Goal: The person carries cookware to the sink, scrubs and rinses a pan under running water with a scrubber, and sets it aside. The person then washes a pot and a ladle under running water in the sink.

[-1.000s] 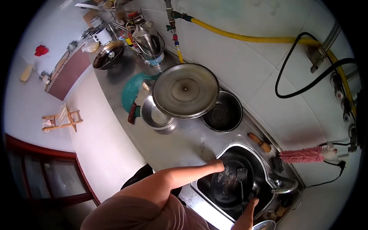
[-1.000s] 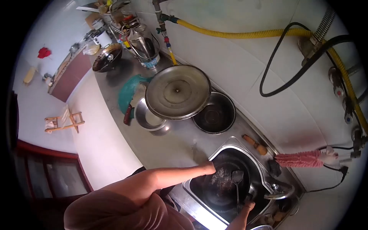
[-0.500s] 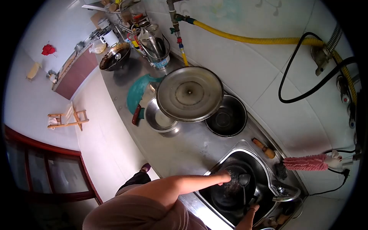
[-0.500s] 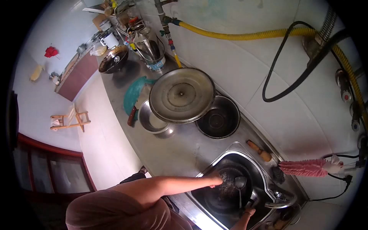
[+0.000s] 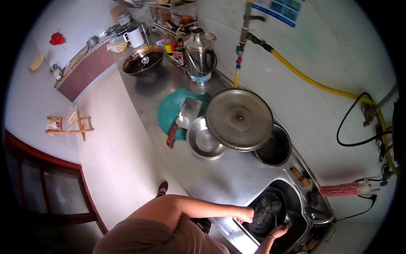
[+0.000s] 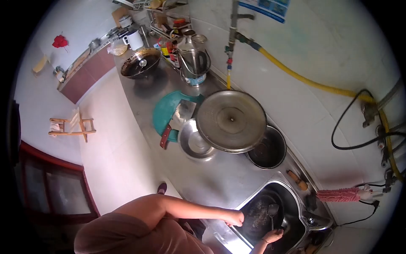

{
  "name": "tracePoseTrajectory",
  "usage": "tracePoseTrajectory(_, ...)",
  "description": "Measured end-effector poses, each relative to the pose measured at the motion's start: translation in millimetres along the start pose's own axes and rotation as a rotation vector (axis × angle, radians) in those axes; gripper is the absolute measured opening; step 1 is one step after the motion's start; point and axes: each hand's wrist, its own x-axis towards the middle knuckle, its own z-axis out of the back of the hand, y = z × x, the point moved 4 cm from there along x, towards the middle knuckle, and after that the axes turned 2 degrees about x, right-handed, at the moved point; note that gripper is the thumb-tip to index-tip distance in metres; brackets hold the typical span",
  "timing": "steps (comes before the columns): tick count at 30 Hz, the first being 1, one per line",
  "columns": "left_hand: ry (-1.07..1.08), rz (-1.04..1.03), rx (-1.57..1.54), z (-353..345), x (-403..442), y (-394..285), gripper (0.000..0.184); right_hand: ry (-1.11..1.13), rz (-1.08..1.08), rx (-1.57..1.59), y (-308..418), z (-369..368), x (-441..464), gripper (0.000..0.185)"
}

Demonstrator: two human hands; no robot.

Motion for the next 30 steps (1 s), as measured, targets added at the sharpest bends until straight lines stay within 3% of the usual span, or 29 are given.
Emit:
tracePoseTrajectory(2, 0.046, -0.075, -0.108, 12, -38, 38, 0.017, -0.061, -0.047, 0.366, 19, -8, -38, 0.035)
tracePoseTrajectory(4, 0.038, -0.018, -0.133, 39, -106, 62, 0.026, -0.004, -0.032, 0.452, 87, 4, -87, 0.035)
tracePoseTrajectory(6, -0.087, -0.041, -0.235, 64, -167, 108, 0.025, 0.108, 0.013, 0.715, 115, -19, -132, 0.032)
tracePoseTrajectory(7, -0.085, -0.025, -0.243, 80, -206, 124, 0.033, 0.155, 0.034, 0.743, 150, -22, -161, 0.031)
tracePoseTrajectory(11, -0.315, 0.028, -0.533, 129, -345, 217, 0.035, 0.469, 0.113, 0.781, 311, -40, -283, 0.033)
tracePoseTrajectory(12, -0.401, 0.114, -0.518, 144, -405, 202, 0.035, 0.574, 0.157, 0.843, 339, -58, -310, 0.035)
tracePoseTrajectory(14, -0.570, -0.008, -0.630, 159, -454, 271, 0.030, 0.738, 0.258, 0.852, 400, -89, -357, 0.036)
tracePoseTrajectory(18, -0.918, -0.066, -0.931, 174, -578, 310, 0.029, 1.034, 0.381, 0.781, 518, -138, -432, 0.037)
tracePoseTrajectory(22, -1.210, -0.086, -1.132, 176, -648, 360, 0.032, 1.237, 0.282, 0.869, 591, -217, -491, 0.038)
tracePoseTrajectory(23, -1.201, -0.079, -1.129, 177, -657, 372, 0.032, 1.231, 0.272, 0.868, 610, -237, -499, 0.038)
tracePoseTrajectory(25, -1.356, -0.124, -1.272, 183, -677, 398, 0.031, 1.355, 0.177, 0.880, 653, -274, -515, 0.056)
tracePoseTrajectory(30, -1.464, -0.152, -1.350, 230, -713, 430, 0.031, 1.462, 0.011, 0.798, 780, -332, -526, 0.075)
